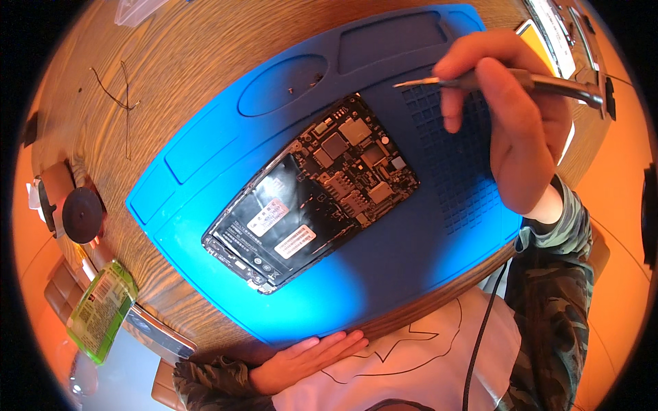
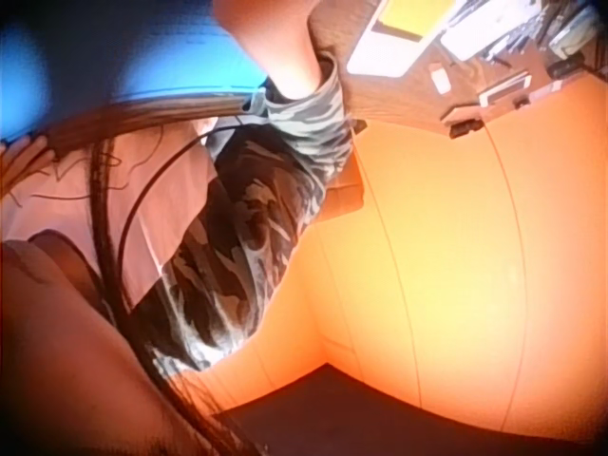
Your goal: The person disassembles a smartphone by removing the back cover and then uses a screwdriver to remove multiple screws from the internal frame. The person places removed screws into a compartment on the blue work mat.
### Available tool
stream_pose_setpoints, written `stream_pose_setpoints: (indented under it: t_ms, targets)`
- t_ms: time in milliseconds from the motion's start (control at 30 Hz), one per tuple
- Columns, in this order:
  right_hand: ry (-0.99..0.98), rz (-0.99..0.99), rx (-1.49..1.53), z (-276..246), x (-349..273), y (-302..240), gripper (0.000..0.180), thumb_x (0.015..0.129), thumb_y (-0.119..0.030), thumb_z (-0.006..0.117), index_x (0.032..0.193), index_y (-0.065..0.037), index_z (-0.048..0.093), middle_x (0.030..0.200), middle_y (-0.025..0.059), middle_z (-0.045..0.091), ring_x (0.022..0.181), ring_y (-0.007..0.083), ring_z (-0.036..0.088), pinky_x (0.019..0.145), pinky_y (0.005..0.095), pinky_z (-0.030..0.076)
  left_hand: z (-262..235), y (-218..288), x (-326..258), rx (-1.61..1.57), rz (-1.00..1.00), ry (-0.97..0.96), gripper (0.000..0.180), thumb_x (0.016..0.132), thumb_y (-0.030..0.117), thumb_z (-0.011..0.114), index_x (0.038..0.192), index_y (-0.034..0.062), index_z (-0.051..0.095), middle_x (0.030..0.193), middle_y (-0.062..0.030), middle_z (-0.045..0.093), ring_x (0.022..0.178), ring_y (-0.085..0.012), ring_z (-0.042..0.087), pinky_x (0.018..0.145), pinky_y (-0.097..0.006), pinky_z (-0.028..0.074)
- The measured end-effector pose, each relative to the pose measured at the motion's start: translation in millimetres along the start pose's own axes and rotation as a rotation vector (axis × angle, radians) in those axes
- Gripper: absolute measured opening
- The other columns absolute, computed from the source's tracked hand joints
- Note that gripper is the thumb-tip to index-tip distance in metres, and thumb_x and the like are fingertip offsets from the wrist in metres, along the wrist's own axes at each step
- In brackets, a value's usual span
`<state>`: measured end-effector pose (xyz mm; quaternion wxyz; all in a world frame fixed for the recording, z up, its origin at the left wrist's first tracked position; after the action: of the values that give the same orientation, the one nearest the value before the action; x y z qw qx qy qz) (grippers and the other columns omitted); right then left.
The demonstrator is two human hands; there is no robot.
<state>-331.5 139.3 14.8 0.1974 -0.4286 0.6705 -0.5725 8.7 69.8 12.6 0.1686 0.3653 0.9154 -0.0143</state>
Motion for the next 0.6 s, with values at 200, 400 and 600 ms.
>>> stream_pose_setpoints:
  t_ms: [200,400,600]
  targets:
    - [0.103,0.059,0.051,-5.4,-6.6,3.0,0.026,0.095,-0.017,0.039,0.098,0.004,0.055,0.093,0.0127,0.058,0.059,0.0122,0.052,0.05,0.0235,0.04,1.5,0.7,-1.1,0.03,-0.002,0.008,0.054,0.095,0.031,0.027,0.147,0.0211,0.02,0.153,0.0001,0.017,0.141,-0.0209,0.015,0.113,-0.045,0.005]
    - [0.053,-0.012,0.034,0.2,-1.3,1.8,0.025,0.095,-0.015,0.04,0.095,0.004,0.057,0.093,0.0124,0.058,0.058,0.0106,0.05,0.05,0.0216,0.039,0.6,1.3,-1.0,0.007,-0.007,-0.007,0.055,0.095,0.032,0.027,0.148,0.0212,0.018,0.153,0.0002,0.016,0.141,-0.0208,0.015,0.113,-0.045,0.005]
    - [0.186,0.336,0.203,2.9,-5.4,-0.9,0.015,0.088,-0.007,0.049,0.087,0.004,0.059,0.068,0.0056,0.058,0.055,0.0053,0.052,0.051,0.0176,0.039,-0.6,1.8,-0.1,-0.027,-0.026,-0.012,0.055,0.095,0.032,0.028,0.148,0.0208,0.018,0.153,0.0001,0.017,0.141,-0.0205,0.016,0.113,-0.044,0.005]
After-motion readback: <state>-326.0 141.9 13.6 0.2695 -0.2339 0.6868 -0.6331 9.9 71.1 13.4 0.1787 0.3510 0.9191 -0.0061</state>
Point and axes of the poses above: each hand's wrist, its own x-axis towards the middle knuckle, its own z-axis out of the palm, y = z × x, the point moved 4 cm from there along x, towards the middle knuckle
